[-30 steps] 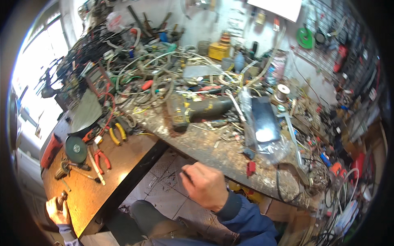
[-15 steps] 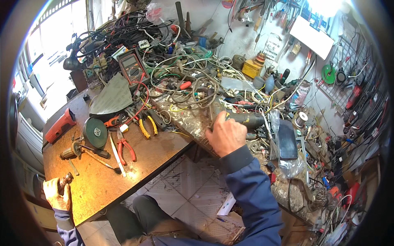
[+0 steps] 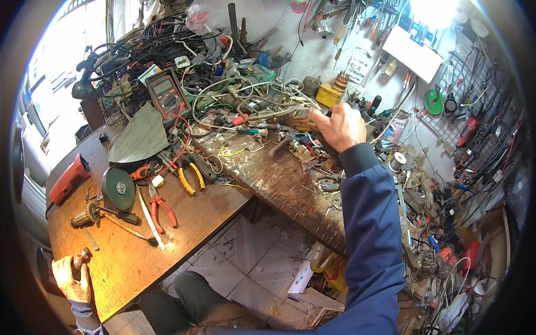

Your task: The person works on a small motor component at a cluttered workbench. They use a screwdriver to adjust a screw on the motor shaft, then reach into a drawer to retrieve a pencil and mark the component. The person continues to adjust the screw with the screwdriver.

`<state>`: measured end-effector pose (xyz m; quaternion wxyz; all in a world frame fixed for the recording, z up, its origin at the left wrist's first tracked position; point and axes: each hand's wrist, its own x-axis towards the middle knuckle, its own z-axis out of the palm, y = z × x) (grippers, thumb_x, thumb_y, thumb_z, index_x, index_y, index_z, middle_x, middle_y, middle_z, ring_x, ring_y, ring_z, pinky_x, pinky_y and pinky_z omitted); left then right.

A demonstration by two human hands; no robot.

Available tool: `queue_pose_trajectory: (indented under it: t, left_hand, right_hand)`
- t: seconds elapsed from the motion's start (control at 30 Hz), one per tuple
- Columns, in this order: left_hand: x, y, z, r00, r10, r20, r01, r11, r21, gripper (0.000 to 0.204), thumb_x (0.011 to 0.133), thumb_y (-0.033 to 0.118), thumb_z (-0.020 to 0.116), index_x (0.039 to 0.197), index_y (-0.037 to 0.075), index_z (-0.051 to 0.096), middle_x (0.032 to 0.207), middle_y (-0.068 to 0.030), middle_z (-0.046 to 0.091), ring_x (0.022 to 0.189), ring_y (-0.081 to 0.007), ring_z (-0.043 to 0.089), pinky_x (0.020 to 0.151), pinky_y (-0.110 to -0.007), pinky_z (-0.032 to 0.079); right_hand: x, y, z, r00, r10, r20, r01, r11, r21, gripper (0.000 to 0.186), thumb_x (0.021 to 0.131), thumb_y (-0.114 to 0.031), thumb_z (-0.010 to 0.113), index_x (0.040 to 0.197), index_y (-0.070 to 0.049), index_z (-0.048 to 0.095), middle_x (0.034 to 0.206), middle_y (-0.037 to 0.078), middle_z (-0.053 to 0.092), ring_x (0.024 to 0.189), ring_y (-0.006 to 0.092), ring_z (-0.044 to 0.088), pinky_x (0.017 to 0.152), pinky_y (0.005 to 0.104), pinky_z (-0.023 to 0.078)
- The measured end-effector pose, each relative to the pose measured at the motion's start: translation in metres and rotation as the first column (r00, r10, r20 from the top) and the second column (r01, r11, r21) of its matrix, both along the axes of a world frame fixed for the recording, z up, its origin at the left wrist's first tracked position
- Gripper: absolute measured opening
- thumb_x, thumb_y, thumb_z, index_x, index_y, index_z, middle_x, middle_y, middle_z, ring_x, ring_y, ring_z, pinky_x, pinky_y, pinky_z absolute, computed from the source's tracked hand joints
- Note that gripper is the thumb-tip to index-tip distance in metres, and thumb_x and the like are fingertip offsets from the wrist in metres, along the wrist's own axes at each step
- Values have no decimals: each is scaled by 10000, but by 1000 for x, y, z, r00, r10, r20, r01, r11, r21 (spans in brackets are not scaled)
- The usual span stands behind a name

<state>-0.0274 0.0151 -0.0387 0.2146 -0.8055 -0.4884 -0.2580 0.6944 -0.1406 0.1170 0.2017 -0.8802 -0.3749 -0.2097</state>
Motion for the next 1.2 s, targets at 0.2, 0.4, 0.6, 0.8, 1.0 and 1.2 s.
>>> queue_pose_trajectory:
  t: [0.2,0.4,0.6,0.8,1.0,1.2]
  left_hand:
    - [12,-16,18,1000,21,-12,-21,1000,1,398,762,77,816,1122,8,662,1092,-184,650,1117,-433,582,1104,-534,432]
    - [31,-17,28,1000,-16,15,16,1000,24,431,711,71,854,1102,19,681,1077,-178,661,1101,-427,599,1087,-539,449]
    - [35,-20,33,1000,10,14,-10,1000,14,432,694,101,864,1084,24,696,1045,-180,674,1059,-414,612,1098,-558,446]
    - [37,-21,35,998,20,52,-18,1000,-26,433,694,126,872,1077,24,698,1036,-175,677,1054,-417,611,1100,-557,444]
    - [37,-22,36,999,18,46,-17,1000,-21,441,692,129,867,1085,28,693,1022,-169,673,1031,-408,616,1116,-585,426]
    - [36,-22,34,998,33,45,-33,999,-17,449,685,143,861,1081,24,687,1027,-169,667,1031,-411,614,1123,-599,416]
  right_hand:
    - [-69,6,-28,997,48,60,-41,993,-108,607,854,-565,771,870,39,713,784,257,724,760,449,725,701,522,568]
    - [-96,-10,-71,980,110,165,-68,967,-245,580,801,-509,830,978,-5,605,728,197,711,692,411,720,636,509,552]
    - [-134,3,-61,816,399,418,-297,910,-289,438,839,-414,850,904,-43,627,839,161,657,798,352,688,710,456,549]
    - [-203,64,-82,776,631,2,-605,744,-284,412,903,-405,801,926,-29,633,902,174,659,855,355,695,756,458,569]
    - [-224,115,-130,834,552,18,-541,822,-178,427,864,-395,827,986,-21,660,973,201,646,955,399,654,792,495,551]
    - [-268,113,-140,780,622,-70,-623,782,6,399,870,-272,806,1145,-6,692,1190,278,628,1026,429,613,876,510,535]
